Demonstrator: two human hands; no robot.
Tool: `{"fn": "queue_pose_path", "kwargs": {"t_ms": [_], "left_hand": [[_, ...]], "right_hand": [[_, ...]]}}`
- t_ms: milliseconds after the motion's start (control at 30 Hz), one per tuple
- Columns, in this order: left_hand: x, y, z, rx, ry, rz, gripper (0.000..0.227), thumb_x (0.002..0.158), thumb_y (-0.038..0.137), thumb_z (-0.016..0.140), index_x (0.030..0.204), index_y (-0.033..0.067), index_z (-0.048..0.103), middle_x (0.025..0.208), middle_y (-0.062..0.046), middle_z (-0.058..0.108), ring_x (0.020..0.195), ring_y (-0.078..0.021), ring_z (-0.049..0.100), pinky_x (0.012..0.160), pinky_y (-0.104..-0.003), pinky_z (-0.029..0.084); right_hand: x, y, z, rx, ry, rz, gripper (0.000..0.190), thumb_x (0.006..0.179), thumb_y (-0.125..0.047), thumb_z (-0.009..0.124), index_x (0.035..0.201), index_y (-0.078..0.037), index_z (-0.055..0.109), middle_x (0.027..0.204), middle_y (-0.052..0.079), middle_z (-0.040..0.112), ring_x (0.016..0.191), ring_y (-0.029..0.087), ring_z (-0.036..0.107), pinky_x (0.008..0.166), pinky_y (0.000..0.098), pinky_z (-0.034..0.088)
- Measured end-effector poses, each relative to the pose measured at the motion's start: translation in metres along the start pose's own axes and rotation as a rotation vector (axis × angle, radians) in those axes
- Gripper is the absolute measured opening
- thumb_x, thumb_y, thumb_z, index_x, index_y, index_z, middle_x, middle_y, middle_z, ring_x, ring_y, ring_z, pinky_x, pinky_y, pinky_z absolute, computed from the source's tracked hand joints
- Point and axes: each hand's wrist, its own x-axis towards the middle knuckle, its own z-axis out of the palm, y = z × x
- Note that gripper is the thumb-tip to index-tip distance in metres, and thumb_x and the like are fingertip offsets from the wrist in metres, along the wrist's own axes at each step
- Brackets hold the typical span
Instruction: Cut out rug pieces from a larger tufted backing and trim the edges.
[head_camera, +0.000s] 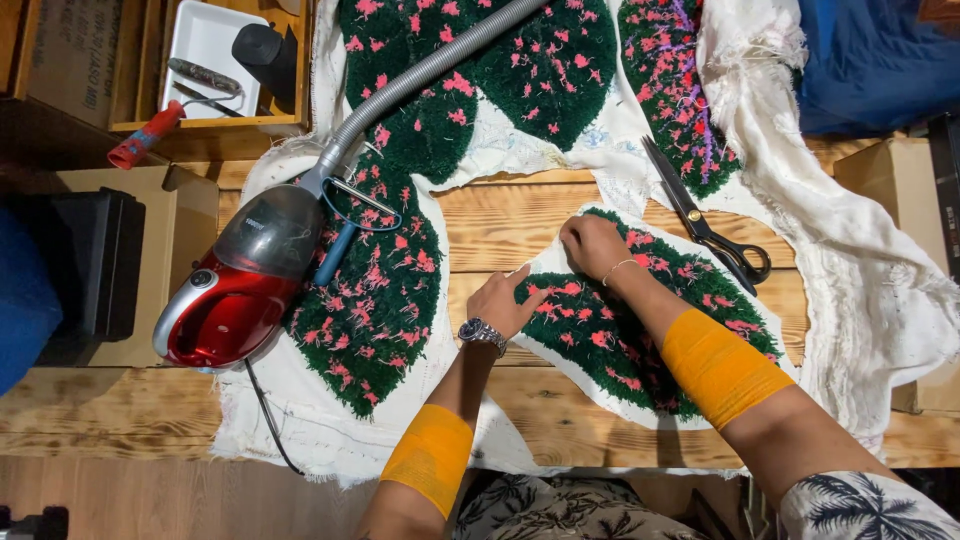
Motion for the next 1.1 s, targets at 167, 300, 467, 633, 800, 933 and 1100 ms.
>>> {"fn": "queue_pose_path", "kwargs": {"t_ms": [167,300,467,633,800,933,1100], "left_hand": [[-0.007,0.005,-0.013,-0.057,-0.047,-0.051,0.07,0.084,0.064,0.068,0.142,0.0254,0.062,0.107,-0.013,0.067,0.101,-0.0299,0.067,0.085,-0.043,0.054],[-0.009,0.006,-0.02,-0.121,-0.053,-0.051,0.074,0.082,0.065,0.069,0.143,0.0234,0.059,0.101,-0.011,0.066,0.093,-0.0265,0.068,0.081,-0.04,0.055],[-0.018,0.002,-0.027,-0.157,-0.058,-0.058,0.08,0.08,0.065,0.07,0.147,0.0227,0.056,0.092,-0.009,0.065,0.087,-0.0245,0.066,0.076,-0.038,0.053],[-0.02,-0.006,-0.024,-0.197,-0.056,-0.023,0.091,0.079,0.063,0.073,0.154,0.0183,0.047,0.092,-0.01,0.063,0.083,-0.0256,0.065,0.073,-0.039,0.053],[-0.023,-0.01,-0.029,-0.35,-0.051,-0.089,0.093,0.076,0.055,0.079,0.153,0.015,0.045,0.092,-0.008,0.061,0.074,-0.0236,0.064,0.07,-0.036,0.054],[-0.03,-0.017,-0.025,-0.338,0.006,-0.084,0.091,0.076,0.052,0.082,0.151,0.0133,0.047,0.093,-0.007,0.062,0.076,-0.0211,0.063,0.07,-0.035,0.053],[-0.032,-0.031,-0.012,-0.388,0.045,-0.091,0.093,0.075,0.05,0.085,0.151,0.0115,0.048,0.094,-0.008,0.062,0.078,-0.0204,0.062,0.071,-0.034,0.055]], "right_hand": [[-0.001,-0.008,-0.007,0.168,-0.131,0.104,0.02,0.095,-0.019,0.064,0.096,-0.001,0.071,0.087,0.018,0.073,0.081,0.035,0.072,0.077,0.0426,0.055],[-0.001,-0.002,0.009,0.037,-0.131,-0.136,0.02,0.089,-0.018,0.07,0.093,0.001,0.072,0.085,0.02,0.072,0.079,0.037,0.068,0.073,0.0432,0.054],[0.009,-0.009,-0.017,0.192,-0.111,0.166,0.02,0.096,-0.018,0.064,0.095,0.0,0.072,0.085,0.018,0.074,0.078,0.034,0.072,0.074,0.0406,0.056],[0.012,0.002,-0.023,0.121,-0.17,0.164,0.02,0.092,-0.019,0.068,0.094,-0.001,0.073,0.086,0.017,0.075,0.081,0.032,0.075,0.078,0.0396,0.058],[0.01,0.005,0.005,-0.108,-0.164,-0.064,0.017,0.091,-0.017,0.069,0.097,-0.003,0.077,0.089,0.021,0.073,0.086,0.038,0.071,0.081,0.0444,0.056],[0.021,0.021,0.008,-0.144,-0.125,-0.141,0.015,0.09,-0.013,0.067,0.093,-0.002,0.075,0.092,0.02,0.073,0.087,0.039,0.069,0.08,0.0464,0.055],[0.019,-0.016,-0.024,0.058,-0.287,-0.011,0.017,0.091,-0.02,0.064,0.096,-0.006,0.074,0.089,0.018,0.074,0.084,0.036,0.071,0.08,0.0446,0.056]]}}
